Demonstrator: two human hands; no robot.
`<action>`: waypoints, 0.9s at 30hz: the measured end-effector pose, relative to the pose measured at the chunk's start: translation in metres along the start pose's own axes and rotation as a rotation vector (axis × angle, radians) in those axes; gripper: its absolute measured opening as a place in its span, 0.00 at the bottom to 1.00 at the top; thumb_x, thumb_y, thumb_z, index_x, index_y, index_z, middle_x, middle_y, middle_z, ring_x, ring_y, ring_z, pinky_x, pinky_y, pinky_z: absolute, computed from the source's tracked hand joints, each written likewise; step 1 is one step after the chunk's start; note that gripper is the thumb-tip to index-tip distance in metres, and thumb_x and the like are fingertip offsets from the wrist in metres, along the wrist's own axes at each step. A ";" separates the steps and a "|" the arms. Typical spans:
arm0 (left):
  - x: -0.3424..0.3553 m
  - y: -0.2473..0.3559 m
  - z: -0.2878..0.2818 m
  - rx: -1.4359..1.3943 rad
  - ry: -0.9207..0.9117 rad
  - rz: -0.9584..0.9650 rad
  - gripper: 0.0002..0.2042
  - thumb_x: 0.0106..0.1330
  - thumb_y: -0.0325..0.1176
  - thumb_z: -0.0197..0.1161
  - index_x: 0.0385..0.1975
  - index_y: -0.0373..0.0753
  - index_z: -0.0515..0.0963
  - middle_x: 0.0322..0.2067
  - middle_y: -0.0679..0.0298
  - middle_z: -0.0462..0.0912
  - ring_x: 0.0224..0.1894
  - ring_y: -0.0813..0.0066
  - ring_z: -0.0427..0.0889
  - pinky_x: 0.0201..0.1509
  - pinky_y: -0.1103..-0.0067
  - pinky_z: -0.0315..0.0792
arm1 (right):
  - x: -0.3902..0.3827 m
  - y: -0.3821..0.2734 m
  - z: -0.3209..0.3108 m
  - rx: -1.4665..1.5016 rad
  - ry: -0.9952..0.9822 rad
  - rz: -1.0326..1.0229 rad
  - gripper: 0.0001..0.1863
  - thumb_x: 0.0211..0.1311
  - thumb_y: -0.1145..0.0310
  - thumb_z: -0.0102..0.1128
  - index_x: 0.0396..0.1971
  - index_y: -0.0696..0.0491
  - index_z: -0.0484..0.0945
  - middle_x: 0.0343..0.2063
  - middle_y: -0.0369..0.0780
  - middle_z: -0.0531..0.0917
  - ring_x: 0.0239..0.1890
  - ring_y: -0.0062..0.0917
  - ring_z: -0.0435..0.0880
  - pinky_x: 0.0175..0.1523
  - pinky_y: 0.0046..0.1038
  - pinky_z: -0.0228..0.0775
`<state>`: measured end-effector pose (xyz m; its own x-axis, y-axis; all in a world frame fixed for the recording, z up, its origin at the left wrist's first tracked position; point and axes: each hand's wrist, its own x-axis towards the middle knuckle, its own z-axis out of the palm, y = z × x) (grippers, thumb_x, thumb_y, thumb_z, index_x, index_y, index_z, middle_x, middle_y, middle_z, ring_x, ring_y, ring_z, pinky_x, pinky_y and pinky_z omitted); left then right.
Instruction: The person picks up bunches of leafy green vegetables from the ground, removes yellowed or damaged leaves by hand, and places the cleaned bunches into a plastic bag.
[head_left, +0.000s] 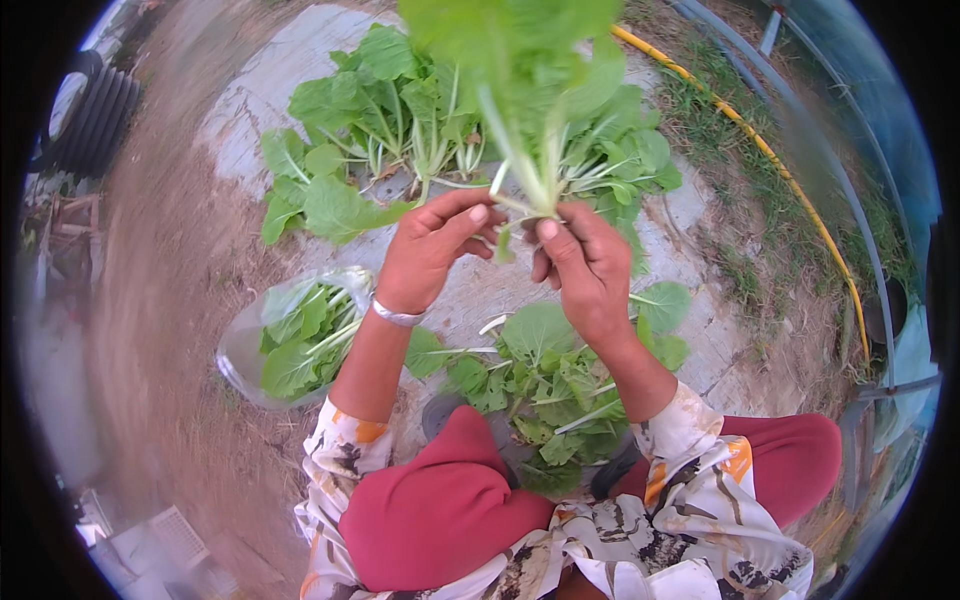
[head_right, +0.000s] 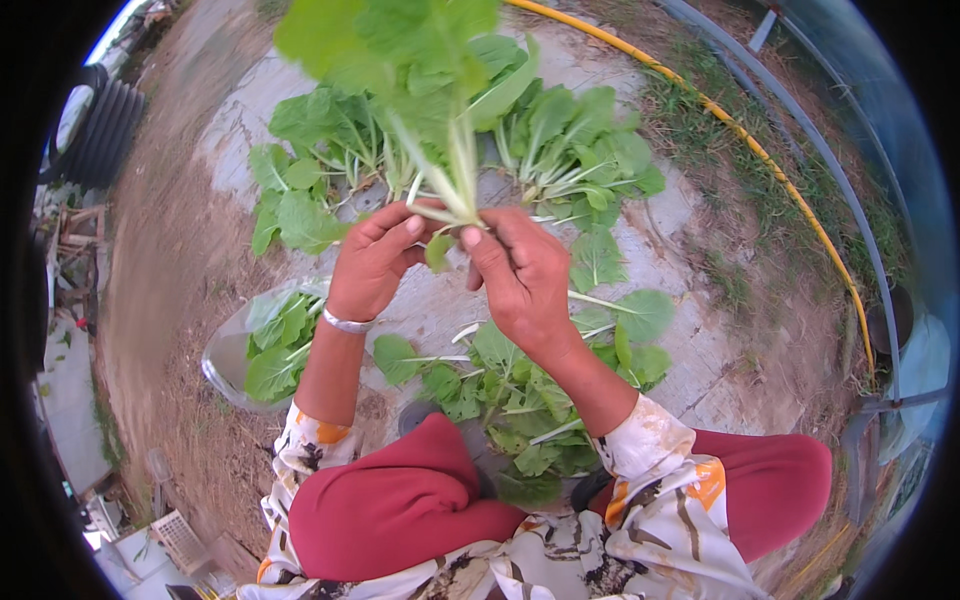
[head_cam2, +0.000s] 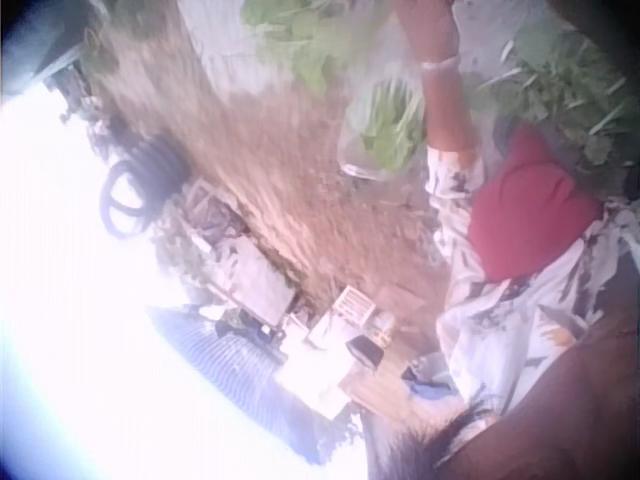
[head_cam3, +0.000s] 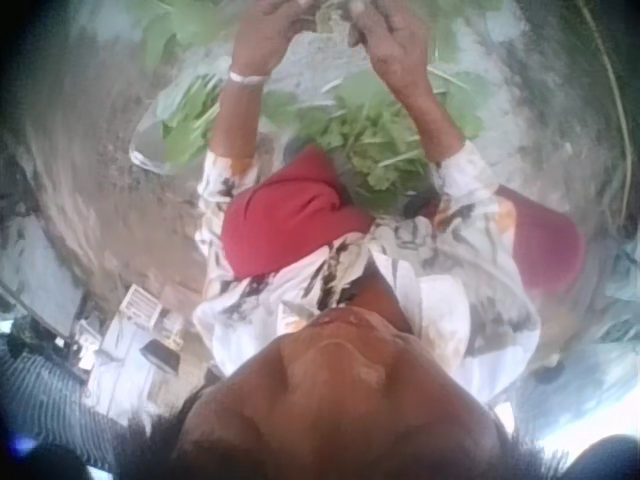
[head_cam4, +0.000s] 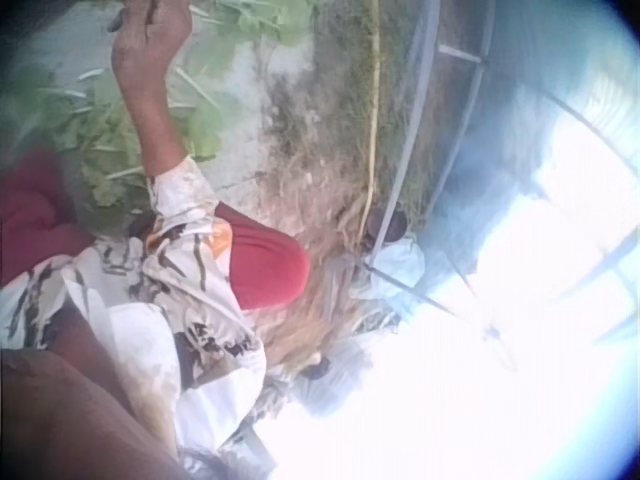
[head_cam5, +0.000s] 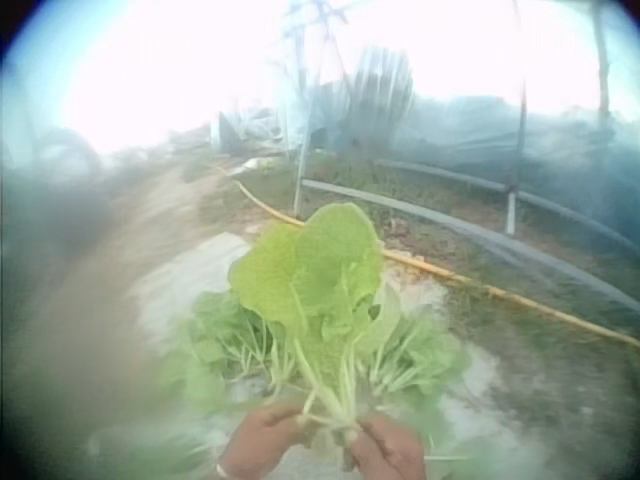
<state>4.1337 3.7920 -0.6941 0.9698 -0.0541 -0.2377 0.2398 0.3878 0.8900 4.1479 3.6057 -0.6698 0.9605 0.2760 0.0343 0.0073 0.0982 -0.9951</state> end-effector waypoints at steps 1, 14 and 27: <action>-0.003 -0.002 0.001 -0.053 0.012 0.008 0.15 0.68 0.31 0.53 0.51 0.30 0.72 0.44 0.56 0.80 0.45 0.71 0.78 0.49 0.74 0.72 | -0.001 0.001 0.006 0.113 -0.112 0.132 0.12 0.67 0.64 0.51 0.34 0.59 0.77 0.21 0.34 0.74 0.18 0.14 0.73 0.21 0.18 0.60; 0.001 -0.029 -0.016 -0.228 0.155 0.085 0.12 0.60 0.26 0.63 0.44 0.33 0.75 0.36 0.63 0.80 0.36 0.77 0.77 0.41 0.79 0.71 | 0.003 0.043 0.020 -0.314 -0.131 -0.068 0.16 0.56 0.62 0.65 0.36 0.60 0.76 0.27 0.39 0.78 0.25 0.22 0.77 0.29 0.22 0.68; 0.000 -0.037 0.007 0.007 0.317 0.187 0.12 0.55 0.26 0.69 0.38 0.32 0.76 0.29 0.66 0.80 0.29 0.83 0.76 0.32 0.84 0.70 | 0.011 0.053 0.022 0.004 0.035 0.136 0.12 0.55 0.72 0.65 0.38 0.59 0.76 0.29 0.36 0.80 0.28 0.16 0.78 0.32 0.20 0.70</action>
<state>4.1248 3.7716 -0.7244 0.9353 0.3055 -0.1789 0.0615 0.3575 0.9319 4.1525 3.6345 -0.7205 0.9618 0.2532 -0.1039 -0.1243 0.0660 -0.9900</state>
